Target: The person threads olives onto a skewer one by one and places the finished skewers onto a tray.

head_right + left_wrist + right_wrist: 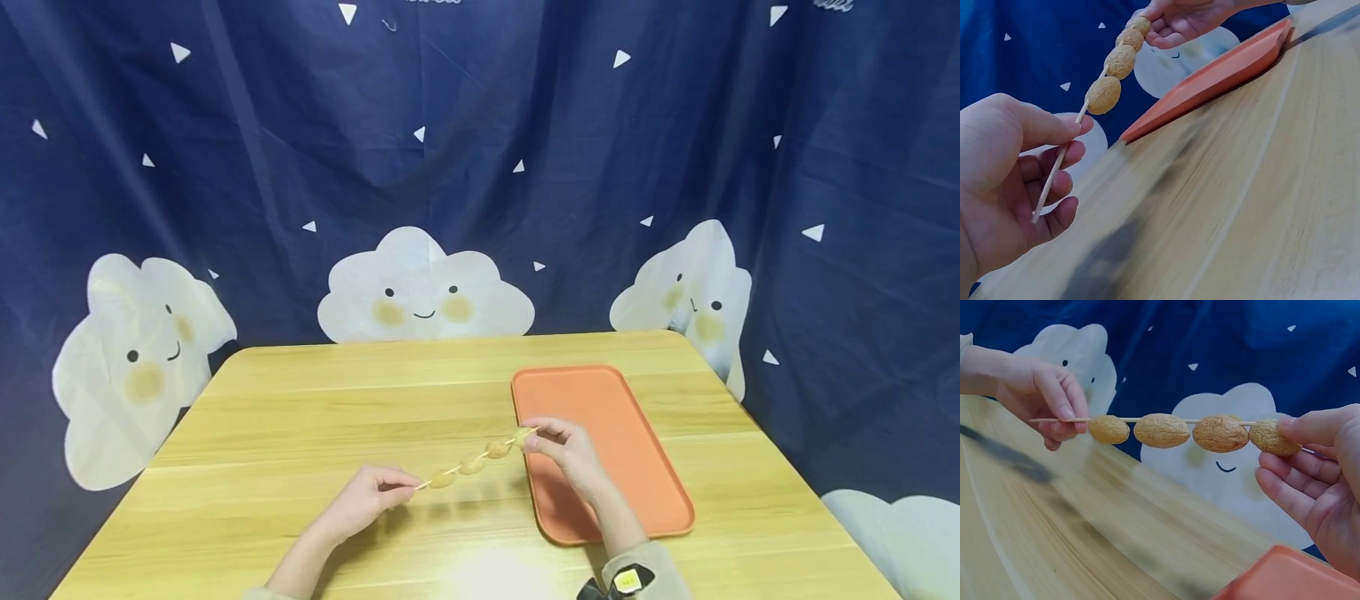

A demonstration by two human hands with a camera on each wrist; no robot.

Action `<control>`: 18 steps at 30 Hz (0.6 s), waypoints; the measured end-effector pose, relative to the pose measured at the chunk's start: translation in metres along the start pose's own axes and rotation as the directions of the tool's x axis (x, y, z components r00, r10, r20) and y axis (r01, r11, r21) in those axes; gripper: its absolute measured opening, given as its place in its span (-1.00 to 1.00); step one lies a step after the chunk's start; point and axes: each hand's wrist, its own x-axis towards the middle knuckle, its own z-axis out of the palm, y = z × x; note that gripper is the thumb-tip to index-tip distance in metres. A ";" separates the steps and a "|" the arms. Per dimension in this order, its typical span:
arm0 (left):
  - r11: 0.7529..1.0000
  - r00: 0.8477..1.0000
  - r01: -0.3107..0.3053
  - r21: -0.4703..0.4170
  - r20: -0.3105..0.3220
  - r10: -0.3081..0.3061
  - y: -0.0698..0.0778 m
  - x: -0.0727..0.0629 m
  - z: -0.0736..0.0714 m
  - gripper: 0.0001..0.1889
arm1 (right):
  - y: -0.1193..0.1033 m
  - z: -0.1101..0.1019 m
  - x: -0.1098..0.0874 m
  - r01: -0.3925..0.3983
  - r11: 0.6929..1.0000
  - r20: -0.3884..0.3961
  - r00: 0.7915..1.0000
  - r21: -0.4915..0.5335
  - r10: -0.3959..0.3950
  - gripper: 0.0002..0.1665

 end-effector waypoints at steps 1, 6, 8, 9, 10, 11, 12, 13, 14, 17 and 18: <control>1.000 1.000 0.005 -0.003 0.013 -0.005 0.000 0.000 0.001 -0.81 | 0.001 -0.001 0.000 0.012 1.000 0.004 1.000 0.009 -0.012 -0.64; 0.998 0.996 0.059 -0.034 0.073 -0.056 0.003 -0.001 0.008 -0.78 | 0.015 -0.013 0.001 0.092 0.991 0.061 0.993 0.097 -0.098 -0.69; 0.996 0.993 0.075 -0.040 0.096 -0.071 0.004 -0.001 0.011 -0.79 | 0.014 -0.014 0.000 0.087 0.989 0.069 0.993 0.119 -0.095 -0.69; 0.996 0.991 0.081 -0.040 0.106 -0.077 0.005 -0.001 0.013 -0.79 | 0.005 -0.010 -0.002 0.061 0.992 0.055 0.996 0.109 -0.067 -0.69; 0.995 0.990 0.089 -0.044 0.117 -0.083 0.006 -0.001 0.015 -0.80 | 0.001 -0.009 -0.002 0.036 0.993 0.037 0.998 0.109 -0.041 -0.70; 0.995 0.988 0.093 -0.044 0.127 -0.086 0.006 -0.001 0.016 -0.80 | 0.000 -0.008 -0.003 0.028 0.993 0.033 0.999 0.117 -0.032 -0.69; 0.995 0.986 0.094 -0.043 0.140 -0.087 0.007 -0.001 0.018 -0.80 | -0.001 -0.008 -0.003 0.019 0.992 0.027 0.999 0.124 -0.023 -0.70; 0.995 0.985 0.095 -0.039 0.150 -0.088 0.008 -0.001 0.019 -0.81 | -0.002 -0.008 -0.003 0.015 0.991 0.021 1.000 0.131 -0.018 -0.70; 0.995 0.983 0.094 -0.040 0.162 -0.086 0.009 0.000 0.021 -0.81 | -0.003 -0.007 -0.003 0.010 0.991 0.013 1.000 0.135 -0.012 -0.70; 0.995 0.978 0.090 -0.047 0.195 -0.079 0.012 0.001 0.026 -0.82 | 0.000 -0.010 -0.002 0.005 0.993 -0.011 1.000 0.118 -0.004 -0.70; 0.995 0.976 0.089 -0.050 0.203 -0.077 0.013 0.001 0.027 -0.83 | 0.005 -0.013 -0.001 0.016 0.994 -0.007 1.000 0.108 -0.015 -0.70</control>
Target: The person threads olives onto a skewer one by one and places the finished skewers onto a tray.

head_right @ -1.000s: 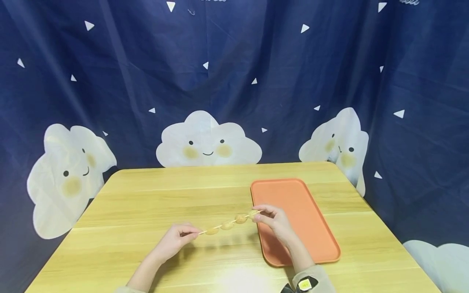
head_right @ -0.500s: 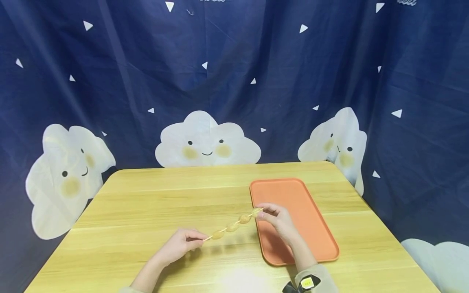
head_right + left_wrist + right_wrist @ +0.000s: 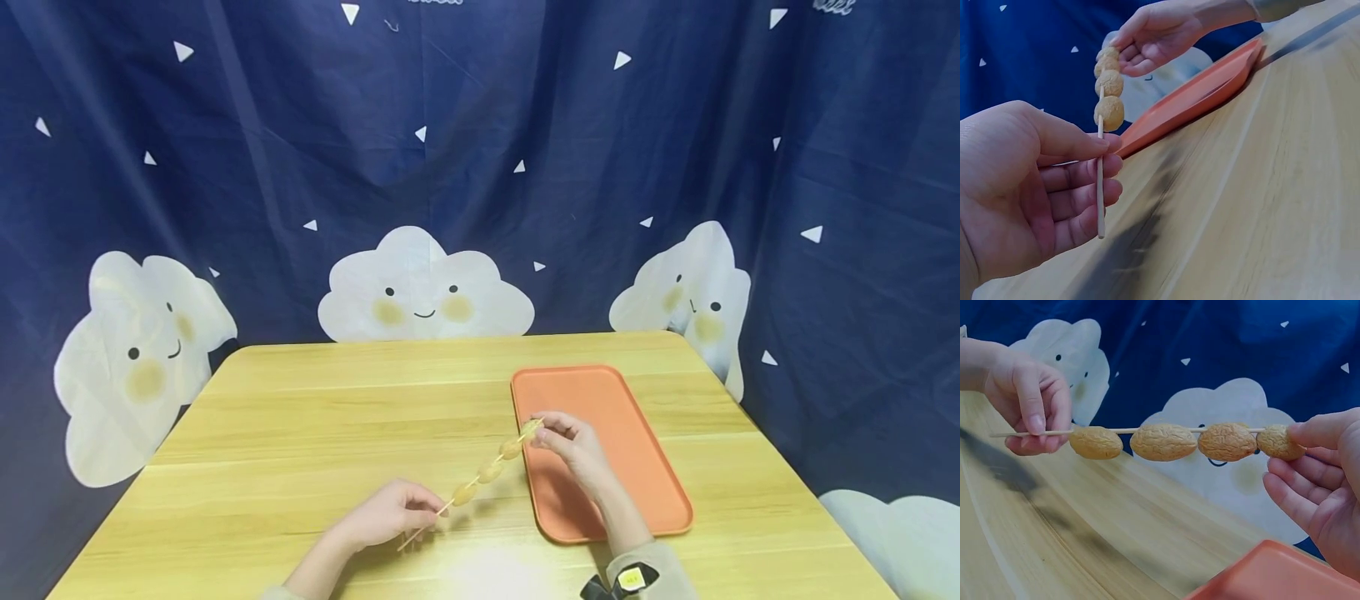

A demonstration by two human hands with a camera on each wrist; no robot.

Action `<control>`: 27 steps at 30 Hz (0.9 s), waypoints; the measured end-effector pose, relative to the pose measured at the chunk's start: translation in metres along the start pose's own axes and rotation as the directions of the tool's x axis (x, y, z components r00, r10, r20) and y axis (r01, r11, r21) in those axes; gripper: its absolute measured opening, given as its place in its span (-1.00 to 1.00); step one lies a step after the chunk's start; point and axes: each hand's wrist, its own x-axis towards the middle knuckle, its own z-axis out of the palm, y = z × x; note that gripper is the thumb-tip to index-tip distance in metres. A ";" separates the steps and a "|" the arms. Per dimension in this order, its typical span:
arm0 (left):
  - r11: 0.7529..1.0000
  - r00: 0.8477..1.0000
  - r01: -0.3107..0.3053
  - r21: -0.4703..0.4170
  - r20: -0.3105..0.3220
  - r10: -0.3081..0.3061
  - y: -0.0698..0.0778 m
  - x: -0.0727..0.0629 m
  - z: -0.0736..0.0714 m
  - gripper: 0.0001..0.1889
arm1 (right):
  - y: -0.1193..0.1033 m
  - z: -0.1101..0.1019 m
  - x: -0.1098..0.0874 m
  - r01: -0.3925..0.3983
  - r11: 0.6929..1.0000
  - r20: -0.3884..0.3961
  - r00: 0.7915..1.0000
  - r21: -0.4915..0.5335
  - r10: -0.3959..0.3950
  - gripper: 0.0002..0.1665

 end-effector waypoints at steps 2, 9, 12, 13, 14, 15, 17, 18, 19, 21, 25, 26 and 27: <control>1.000 1.000 -0.005 -0.002 0.013 0.005 0.002 0.003 0.003 -0.84 | 0.006 -0.005 0.001 0.017 1.000 -0.007 1.000 -0.020 -0.017 -0.68; 1.000 1.000 -0.021 0.015 0.022 0.021 0.008 0.011 0.011 -0.86 | -0.006 -0.002 -0.002 -0.013 0.997 -0.116 0.993 -0.071 0.005 -0.67; 1.000 0.999 -0.028 0.001 0.030 0.028 0.009 0.014 0.016 -0.86 | -0.014 0.001 -0.003 -0.038 0.996 -0.168 0.986 -0.076 0.025 -0.72; 1.000 0.999 -0.026 -0.006 0.034 0.026 0.009 0.015 0.017 -0.87 | -0.015 0.000 -0.004 -0.043 0.996 -0.181 0.983 -0.080 0.028 -0.74; 1.000 0.999 -0.025 -0.012 0.038 0.025 0.009 0.017 0.019 -0.87 | -0.014 -0.001 -0.004 -0.049 0.995 -0.198 0.980 -0.086 0.032 -0.75; 1.000 0.999 -0.024 -0.014 0.042 0.024 0.009 0.018 0.021 -0.87 | -0.013 -0.004 -0.004 -0.050 0.994 -0.208 0.978 -0.093 0.030 -0.75; 1.000 0.999 -0.017 -0.019 0.050 0.018 0.009 0.022 0.025 -0.88 | -0.005 -0.012 -0.005 -0.043 0.993 -0.213 0.977 -0.107 0.020 -0.75; 1.000 0.998 -0.009 -0.024 0.055 0.011 0.010 0.023 0.027 -0.89 | 0.001 -0.017 -0.005 -0.029 0.995 -0.207 0.978 -0.101 0.007 -0.76; 1.000 0.998 -0.003 -0.027 0.060 0.004 0.010 0.025 0.028 -0.89 | 0.007 -0.023 -0.005 -0.020 0.995 -0.206 0.979 -0.094 0.000 -0.76; 0.999 0.998 0.014 -0.042 0.067 -0.012 0.011 0.030 0.032 -0.89 | 0.018 -0.034 -0.005 0.004 0.997 -0.202 0.979 -0.075 -0.019 -0.73; 0.996 0.997 0.038 -0.080 0.068 -0.033 0.016 0.039 0.038 -0.90 | 0.029 -0.047 -0.002 0.024 0.999 -0.229 0.973 -0.033 -0.031 -0.65; 0.996 0.997 0.038 -0.085 0.064 -0.033 0.017 0.040 0.040 -0.91 | 0.029 -0.048 -0.002 0.024 0.999 -0.240 0.970 -0.032 -0.031 -0.64; 0.996 0.998 0.039 -0.086 0.059 -0.034 0.017 0.042 0.041 -0.91 | 0.027 -0.048 -0.003 0.023 0.999 -0.244 0.969 -0.028 -0.029 -0.65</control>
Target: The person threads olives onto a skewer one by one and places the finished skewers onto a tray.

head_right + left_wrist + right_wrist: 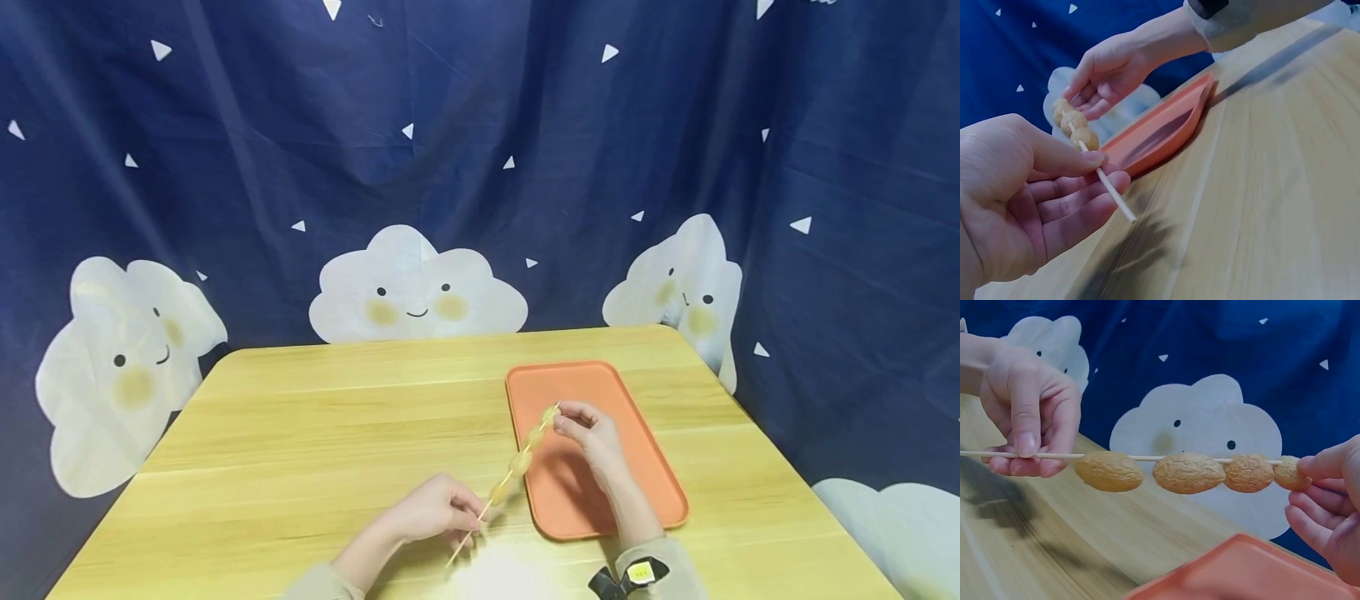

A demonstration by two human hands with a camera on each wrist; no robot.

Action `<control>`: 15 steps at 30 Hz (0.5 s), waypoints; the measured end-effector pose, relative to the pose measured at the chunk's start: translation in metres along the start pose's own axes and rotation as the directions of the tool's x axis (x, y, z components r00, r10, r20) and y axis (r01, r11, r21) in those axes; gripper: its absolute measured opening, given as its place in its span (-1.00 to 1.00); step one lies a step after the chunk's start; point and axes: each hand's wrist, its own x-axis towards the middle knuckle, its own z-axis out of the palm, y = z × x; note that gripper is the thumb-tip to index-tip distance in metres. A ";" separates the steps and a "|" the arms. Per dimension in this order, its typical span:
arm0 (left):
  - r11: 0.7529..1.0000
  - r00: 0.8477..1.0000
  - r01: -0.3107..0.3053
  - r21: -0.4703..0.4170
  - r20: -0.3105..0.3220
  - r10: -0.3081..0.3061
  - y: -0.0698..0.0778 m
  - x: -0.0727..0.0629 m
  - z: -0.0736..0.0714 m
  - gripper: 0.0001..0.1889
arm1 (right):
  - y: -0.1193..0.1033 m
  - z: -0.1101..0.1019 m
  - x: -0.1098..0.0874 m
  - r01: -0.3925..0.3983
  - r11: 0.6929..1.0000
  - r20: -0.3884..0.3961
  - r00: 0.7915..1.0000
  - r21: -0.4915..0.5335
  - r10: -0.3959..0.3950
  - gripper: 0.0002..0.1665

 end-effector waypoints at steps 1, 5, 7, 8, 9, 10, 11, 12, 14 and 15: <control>1.000 1.000 -0.002 -0.001 -0.005 0.002 0.001 0.002 0.001 -0.91 | -0.001 -0.001 0.000 -0.002 1.000 0.001 1.000 0.003 0.002 -0.68; 0.999 1.000 0.005 -0.031 -0.024 -0.005 0.002 0.007 0.004 -0.91 | -0.021 0.004 -0.008 -0.055 0.997 -0.033 0.998 -0.046 0.054 -0.70; 0.998 0.999 0.012 -0.058 -0.033 -0.014 0.002 0.010 0.004 -0.89 | -0.032 0.006 -0.014 -0.098 0.987 -0.072 0.993 -0.124 0.090 -0.66; 0.997 0.999 0.012 -0.070 -0.037 -0.015 0.002 0.011 0.004 -0.89 | -0.039 0.007 -0.017 -0.129 0.976 -0.105 0.988 -0.173 0.112 -0.62; 0.997 0.999 0.013 -0.080 -0.045 -0.016 0.002 0.013 0.004 -0.89 | -0.043 0.006 -0.020 -0.152 0.964 -0.132 0.983 -0.219 0.125 -0.59; 0.996 0.999 0.012 -0.091 -0.052 -0.017 0.002 0.014 0.004 -0.88 | -0.048 0.004 -0.023 -0.180 0.943 -0.161 0.977 -0.279 0.138 -0.54; 0.995 0.998 0.012 -0.102 -0.058 -0.018 0.003 0.016 0.003 -0.88 | -0.051 0.001 -0.026 -0.199 0.923 -0.186 0.972 -0.329 0.144 -0.50; 0.993 0.998 0.015 -0.116 -0.065 -0.023 0.004 0.018 0.003 -0.88 | -0.053 -0.003 -0.029 -0.212 0.900 -0.200 0.969 -0.381 0.144 -0.48; 0.990 0.997 0.018 -0.142 -0.078 -0.029 0.005 0.022 0.003 -0.89 | -0.056 -0.014 -0.037 -0.230 0.872 -0.223 0.964 -0.432 0.143 -0.44; 0.988 0.996 0.024 -0.155 -0.085 -0.037 0.006 0.025 0.004 -0.89 | -0.056 -0.020 -0.040 -0.236 0.859 -0.230 0.963 -0.455 0.143 -0.43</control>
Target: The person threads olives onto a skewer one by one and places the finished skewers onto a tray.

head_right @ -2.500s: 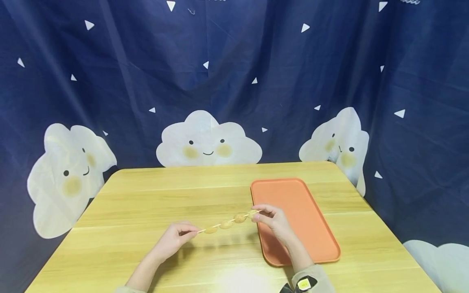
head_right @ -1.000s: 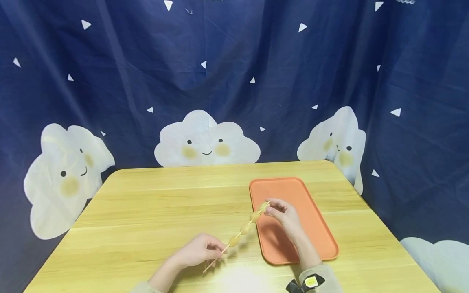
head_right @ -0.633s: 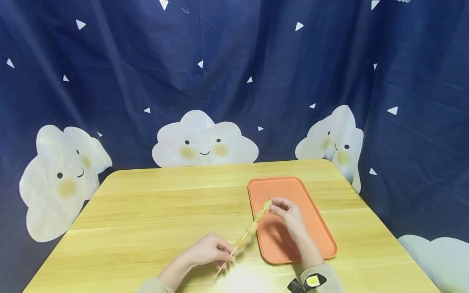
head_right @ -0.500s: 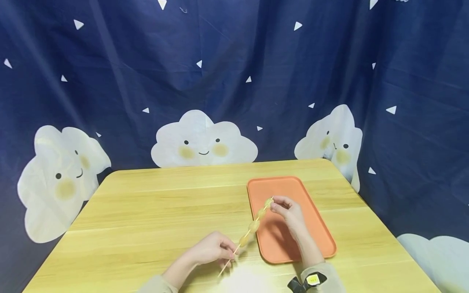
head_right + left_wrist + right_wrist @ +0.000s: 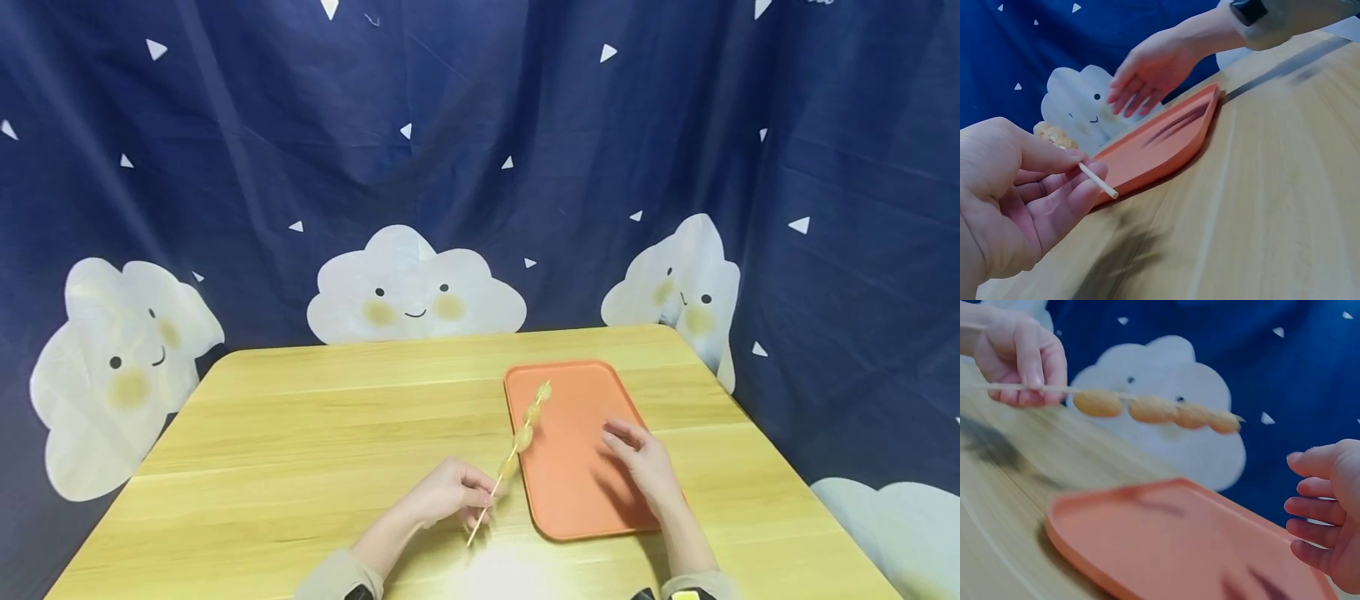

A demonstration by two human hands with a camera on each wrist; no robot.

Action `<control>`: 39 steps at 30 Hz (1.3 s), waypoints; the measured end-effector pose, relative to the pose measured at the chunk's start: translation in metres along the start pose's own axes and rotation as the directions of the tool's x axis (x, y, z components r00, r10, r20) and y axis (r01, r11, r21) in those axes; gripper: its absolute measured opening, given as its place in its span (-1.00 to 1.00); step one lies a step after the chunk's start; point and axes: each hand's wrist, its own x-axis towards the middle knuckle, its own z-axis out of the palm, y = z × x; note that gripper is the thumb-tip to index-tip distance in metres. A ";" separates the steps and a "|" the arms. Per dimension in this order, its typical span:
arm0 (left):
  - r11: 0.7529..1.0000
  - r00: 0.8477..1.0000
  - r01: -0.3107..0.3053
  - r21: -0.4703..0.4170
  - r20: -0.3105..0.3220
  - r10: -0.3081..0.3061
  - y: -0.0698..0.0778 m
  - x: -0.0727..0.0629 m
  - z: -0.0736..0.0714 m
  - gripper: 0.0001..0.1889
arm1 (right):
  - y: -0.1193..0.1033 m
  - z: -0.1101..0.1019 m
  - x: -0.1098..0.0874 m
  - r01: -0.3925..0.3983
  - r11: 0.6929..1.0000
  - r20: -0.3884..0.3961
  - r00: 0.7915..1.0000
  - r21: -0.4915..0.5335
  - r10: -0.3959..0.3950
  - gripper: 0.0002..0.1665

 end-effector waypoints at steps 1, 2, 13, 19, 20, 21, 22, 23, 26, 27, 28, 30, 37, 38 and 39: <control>1.000 1.000 0.004 -0.014 -0.010 -0.005 0.000 0.002 0.001 -0.89 | 0.003 -0.006 -0.003 -0.004 1.000 -0.006 1.000 -0.027 0.004 -0.41; 1.000 1.000 0.009 -0.026 -0.021 -0.010 0.001 0.005 0.003 -0.89 | 0.006 -0.012 -0.005 -0.012 0.999 -0.012 1.000 -0.052 0.011 -0.40; 0.990 0.987 0.040 -0.136 -0.147 -0.060 0.004 0.037 0.026 -0.84 | 0.034 -0.059 -0.036 -0.053 0.978 0.012 0.998 -0.204 0.056 -0.33; 0.989 0.982 0.029 -0.148 -0.181 -0.056 0.003 0.051 0.041 -0.82 | 0.047 -0.067 -0.047 -0.048 0.976 0.038 0.998 -0.210 0.058 -0.34; 0.987 0.981 0.026 -0.157 -0.186 -0.055 0.002 0.054 0.044 -0.83 | 0.049 -0.067 -0.048 -0.051 0.979 0.042 0.997 -0.199 0.060 -0.34; 0.986 0.980 0.021 -0.168 -0.193 -0.054 0.002 0.056 0.047 -0.83 | 0.050 -0.068 -0.048 -0.052 0.981 0.048 0.997 -0.189 0.062 -0.34; 0.984 0.978 0.021 -0.178 -0.200 -0.057 0.001 0.058 0.050 -0.83 | 0.052 -0.069 -0.049 -0.058 0.983 0.054 0.996 -0.176 0.068 -0.33; 0.982 0.975 0.021 -0.189 -0.212 -0.061 0.001 0.061 0.053 -0.84 | 0.053 -0.069 -0.049 -0.067 0.985 0.062 0.995 -0.161 0.078 -0.32; 0.974 0.967 0.016 -0.228 -0.243 -0.073 0.003 0.068 0.061 -0.84 | 0.056 -0.070 -0.050 -0.076 0.991 0.075 0.994 -0.106 0.084 -0.31; 0.972 0.964 0.016 -0.236 -0.253 -0.077 0.004 0.070 0.064 -0.84 | 0.057 -0.070 -0.050 -0.084 0.992 0.079 0.993 -0.098 0.091 -0.30; 0.969 0.961 0.016 -0.248 -0.263 -0.083 0.004 0.073 0.066 -0.84 | 0.058 -0.070 -0.050 -0.093 0.992 0.080 0.992 -0.089 0.100 -0.30; 0.963 0.956 0.014 -0.267 -0.278 -0.091 0.005 0.078 0.070 -0.84 | 0.058 -0.070 -0.050 -0.111 0.991 0.084 0.989 -0.080 0.118 -0.28; 0.962 0.937 0.015 -0.274 -0.332 -0.109 0.001 0.094 0.078 -0.86 | 0.053 -0.066 -0.046 -0.172 0.979 0.096 0.978 -0.109 0.183 -0.23; 0.961 0.936 0.016 -0.275 -0.334 -0.111 0.001 0.096 0.079 -0.87 | 0.052 -0.066 -0.045 -0.177 0.978 0.099 0.977 -0.110 0.188 -0.22; 0.961 0.935 0.014 -0.275 -0.338 -0.110 0.000 0.097 0.081 -0.87 | 0.051 -0.065 -0.044 -0.175 0.978 0.100 0.977 -0.112 0.186 -0.23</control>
